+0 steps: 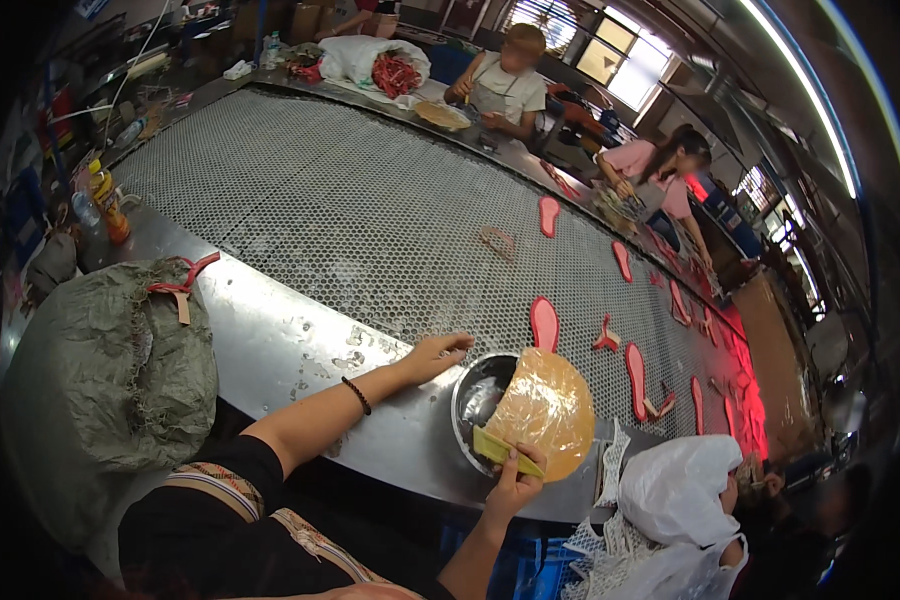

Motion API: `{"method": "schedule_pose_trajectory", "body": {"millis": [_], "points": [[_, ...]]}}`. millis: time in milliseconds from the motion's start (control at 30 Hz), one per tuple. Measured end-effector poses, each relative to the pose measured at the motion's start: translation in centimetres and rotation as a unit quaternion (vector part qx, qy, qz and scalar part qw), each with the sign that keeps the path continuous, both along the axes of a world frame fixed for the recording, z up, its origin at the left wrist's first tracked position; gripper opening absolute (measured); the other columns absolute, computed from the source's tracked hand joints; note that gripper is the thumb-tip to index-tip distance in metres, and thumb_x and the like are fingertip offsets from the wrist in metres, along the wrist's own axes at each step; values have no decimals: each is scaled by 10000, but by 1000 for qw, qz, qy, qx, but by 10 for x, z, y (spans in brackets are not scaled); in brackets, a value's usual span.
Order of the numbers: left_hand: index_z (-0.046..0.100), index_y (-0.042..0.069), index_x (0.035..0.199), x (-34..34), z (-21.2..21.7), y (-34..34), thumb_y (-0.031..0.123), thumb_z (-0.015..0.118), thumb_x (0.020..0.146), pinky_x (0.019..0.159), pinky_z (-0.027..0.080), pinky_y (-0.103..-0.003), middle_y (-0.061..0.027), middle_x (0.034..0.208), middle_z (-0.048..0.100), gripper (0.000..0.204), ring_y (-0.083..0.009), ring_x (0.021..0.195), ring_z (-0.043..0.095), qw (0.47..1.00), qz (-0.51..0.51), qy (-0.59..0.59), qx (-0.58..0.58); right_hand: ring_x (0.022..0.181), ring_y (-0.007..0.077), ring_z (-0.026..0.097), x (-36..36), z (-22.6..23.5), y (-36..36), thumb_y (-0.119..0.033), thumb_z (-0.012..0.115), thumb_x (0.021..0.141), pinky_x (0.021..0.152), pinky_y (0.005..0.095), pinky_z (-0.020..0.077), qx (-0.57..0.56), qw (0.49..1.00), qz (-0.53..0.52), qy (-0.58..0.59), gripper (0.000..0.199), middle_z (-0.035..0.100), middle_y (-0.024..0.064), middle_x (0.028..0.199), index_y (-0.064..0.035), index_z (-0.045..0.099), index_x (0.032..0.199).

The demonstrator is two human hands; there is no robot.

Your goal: The person applies adhesive to shoe straps using a small applicator dipped into a bowl and sets the straps on the work surface.

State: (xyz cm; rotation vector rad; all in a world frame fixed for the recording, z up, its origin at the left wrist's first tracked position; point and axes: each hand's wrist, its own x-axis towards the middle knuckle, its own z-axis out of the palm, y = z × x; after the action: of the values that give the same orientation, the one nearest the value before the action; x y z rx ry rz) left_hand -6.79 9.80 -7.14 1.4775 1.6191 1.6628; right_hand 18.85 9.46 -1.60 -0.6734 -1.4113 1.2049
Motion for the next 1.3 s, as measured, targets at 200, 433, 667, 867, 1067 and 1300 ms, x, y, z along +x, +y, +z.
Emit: {"method": "schedule_pose_trajectory", "body": {"millis": [200, 433, 667, 867, 1067, 1300], "points": [[364, 61, 1366, 17, 4, 9, 276, 546, 902, 919, 399, -272, -61, 1286, 488, 543, -158, 1130, 473, 938, -203, -273, -70, 571, 47, 471, -6, -1, -2, -48, 558, 871, 523, 157, 383, 8, 1000, 14, -2, 99, 608, 66, 861, -19, 534, 963], [260, 63, 1411, 4, -26, 23, 171, 579, 833, 974, 360, -310, -73, 1436, 337, 669, -175, 1241, 395, 903, -271, -332, -16, 578, 45, 458, -8, -1, -7, -51, 533, 889, 520, 155, 353, 6, 1000, 18, -9, 81, 626, 80, 880, -35, 528, 969], [419, 120, 1320, 7, -19, 21, 197, 589, 833, 820, 498, -369, -74, 1138, 546, 521, -204, 1041, 540, 874, -265, -402, -65, 639, 76, 501, 2, 0, -3, -71, 520, 898, 520, 180, 411, -15, 999, -27, 28, 143, 584, 84, 921, -48, 499, 1038], [443, 10, 1252, -12, 5, -4, 208, 554, 839, 769, 506, -289, -132, 1112, 584, 471, -191, 947, 599, 876, -225, -412, -106, 740, 168, 568, -6, 9, 9, -90, 441, 936, 654, 274, 487, -55, 984, -47, 166, 232, 543, 116, 1014, -43, 427, 1163], [505, 25, 1183, -6, 17, 3, 186, 524, 859, 792, 493, -263, -91, 1067, 591, 362, -158, 935, 587, 870, -241, -418, -102, 679, 170, 581, -10, 32, 22, -75, 458, 928, 650, 300, 501, 2, 998, 0, 67, 214, 563, 126, 943, -27, 414, 1132], [520, 27, 1146, -11, -1, 6, 252, 578, 834, 791, 486, -325, -98, 1062, 597, 389, -198, 939, 581, 863, -252, -428, -90, 658, 175, 607, -26, 24, 71, -74, 531, 884, 605, 300, 516, -118, 990, 63, -49, 371, 576, 109, 833, -43, 355, 1208]]}}
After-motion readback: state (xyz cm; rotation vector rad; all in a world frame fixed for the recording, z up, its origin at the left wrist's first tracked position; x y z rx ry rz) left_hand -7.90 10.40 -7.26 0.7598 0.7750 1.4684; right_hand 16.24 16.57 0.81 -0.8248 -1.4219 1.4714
